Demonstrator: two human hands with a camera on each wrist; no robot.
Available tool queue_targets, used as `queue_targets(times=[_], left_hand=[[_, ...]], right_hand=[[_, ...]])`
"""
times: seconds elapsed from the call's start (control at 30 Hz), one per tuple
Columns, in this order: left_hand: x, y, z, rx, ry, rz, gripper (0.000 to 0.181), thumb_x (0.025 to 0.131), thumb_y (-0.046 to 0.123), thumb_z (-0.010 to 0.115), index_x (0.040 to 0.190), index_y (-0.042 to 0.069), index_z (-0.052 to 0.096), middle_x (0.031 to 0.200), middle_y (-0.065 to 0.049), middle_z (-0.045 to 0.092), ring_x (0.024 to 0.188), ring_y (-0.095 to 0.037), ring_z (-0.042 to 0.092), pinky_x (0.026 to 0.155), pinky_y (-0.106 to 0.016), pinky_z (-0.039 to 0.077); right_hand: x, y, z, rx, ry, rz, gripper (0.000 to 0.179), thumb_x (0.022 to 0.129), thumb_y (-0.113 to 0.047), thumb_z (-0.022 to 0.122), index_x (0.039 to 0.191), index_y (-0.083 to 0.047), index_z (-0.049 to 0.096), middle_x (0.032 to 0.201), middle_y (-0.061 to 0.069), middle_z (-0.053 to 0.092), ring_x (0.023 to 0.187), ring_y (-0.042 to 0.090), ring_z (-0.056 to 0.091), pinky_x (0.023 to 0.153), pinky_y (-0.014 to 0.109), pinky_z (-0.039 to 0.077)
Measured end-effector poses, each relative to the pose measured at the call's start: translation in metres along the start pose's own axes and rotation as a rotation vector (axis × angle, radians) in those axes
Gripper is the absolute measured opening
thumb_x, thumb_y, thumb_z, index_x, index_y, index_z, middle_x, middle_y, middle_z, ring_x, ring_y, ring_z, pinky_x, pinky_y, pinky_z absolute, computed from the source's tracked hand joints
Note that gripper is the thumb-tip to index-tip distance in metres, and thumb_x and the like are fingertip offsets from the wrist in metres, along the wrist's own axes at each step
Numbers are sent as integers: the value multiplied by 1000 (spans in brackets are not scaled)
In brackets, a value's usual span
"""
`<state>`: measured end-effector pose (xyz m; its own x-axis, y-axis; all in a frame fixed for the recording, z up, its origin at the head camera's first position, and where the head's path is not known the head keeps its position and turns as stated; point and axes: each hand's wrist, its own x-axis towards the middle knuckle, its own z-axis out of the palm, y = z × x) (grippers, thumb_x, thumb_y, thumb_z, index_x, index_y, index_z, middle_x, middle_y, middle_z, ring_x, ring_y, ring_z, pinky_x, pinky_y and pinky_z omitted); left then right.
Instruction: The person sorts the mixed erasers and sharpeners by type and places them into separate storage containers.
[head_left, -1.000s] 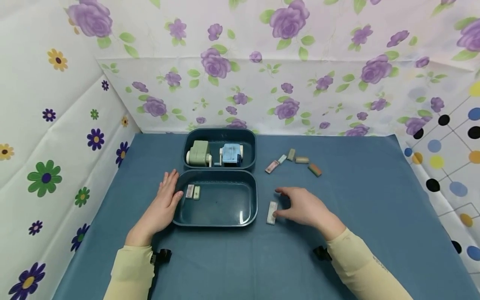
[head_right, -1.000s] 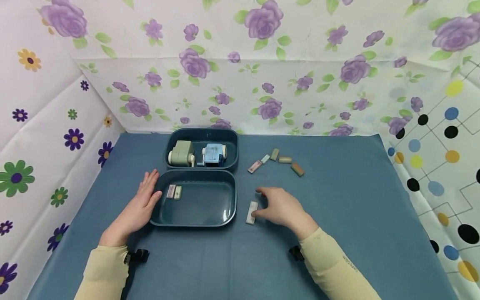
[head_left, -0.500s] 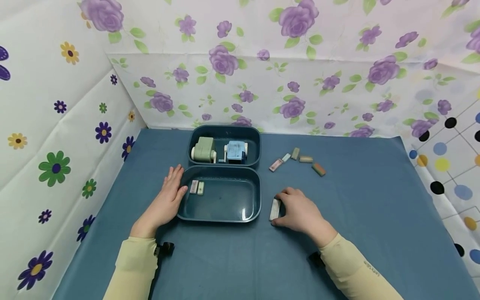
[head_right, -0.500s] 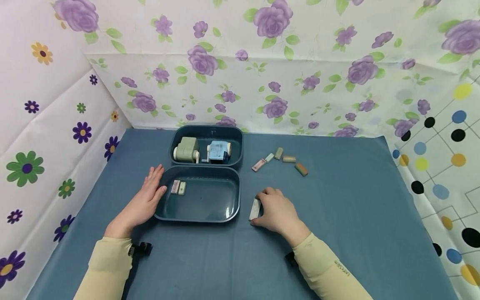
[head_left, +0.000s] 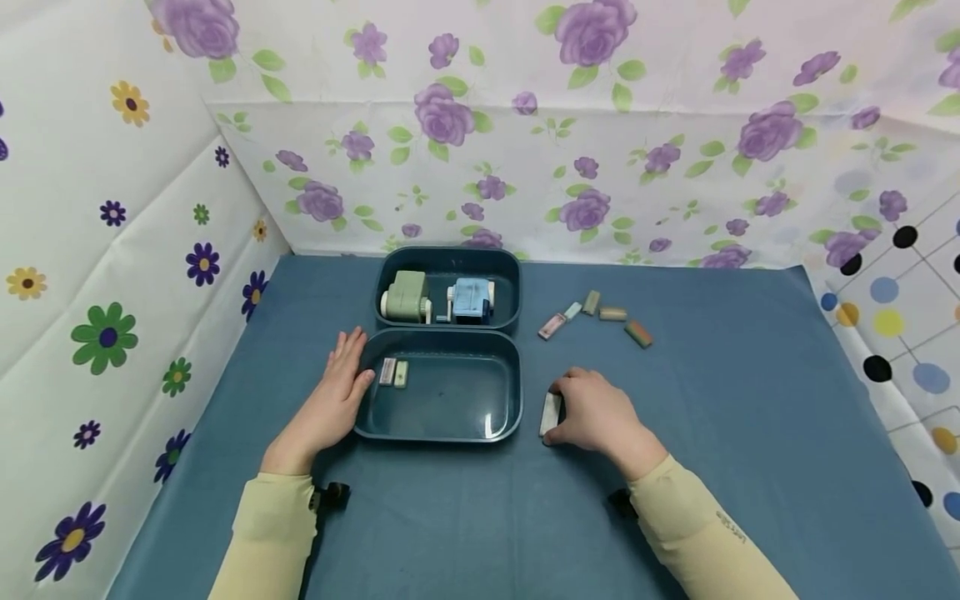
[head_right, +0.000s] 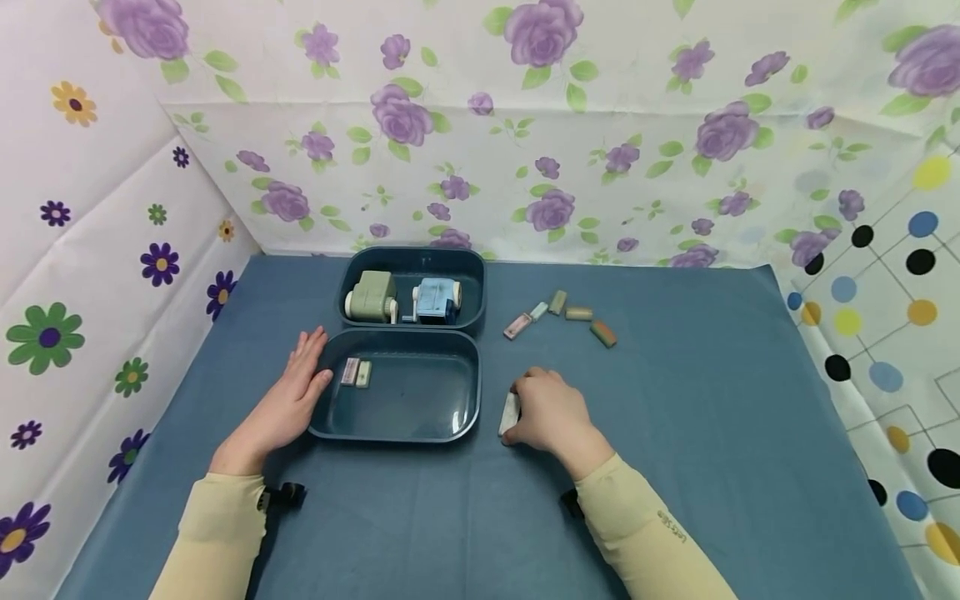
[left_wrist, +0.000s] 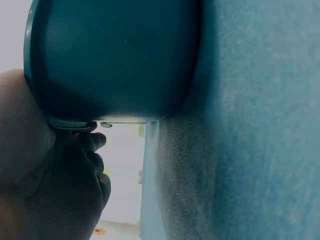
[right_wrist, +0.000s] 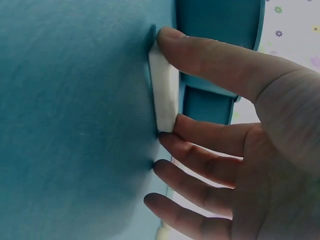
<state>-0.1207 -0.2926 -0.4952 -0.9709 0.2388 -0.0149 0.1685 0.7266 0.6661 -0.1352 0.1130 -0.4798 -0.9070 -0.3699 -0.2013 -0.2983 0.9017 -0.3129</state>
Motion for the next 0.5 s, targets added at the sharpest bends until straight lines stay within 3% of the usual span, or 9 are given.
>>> queue_targets(times=[0.5], left_hand=[[0, -1, 2, -7, 8, 6, 64, 119, 21, 39, 170, -5, 10, 178, -22, 1, 163, -43, -10, 129, -61, -4]], right_hand=[[-3, -4, -1, -10, 23, -4, 59, 75, -36, 100, 122, -8, 78, 113, 8, 66, 88, 24, 60, 71, 43, 56]])
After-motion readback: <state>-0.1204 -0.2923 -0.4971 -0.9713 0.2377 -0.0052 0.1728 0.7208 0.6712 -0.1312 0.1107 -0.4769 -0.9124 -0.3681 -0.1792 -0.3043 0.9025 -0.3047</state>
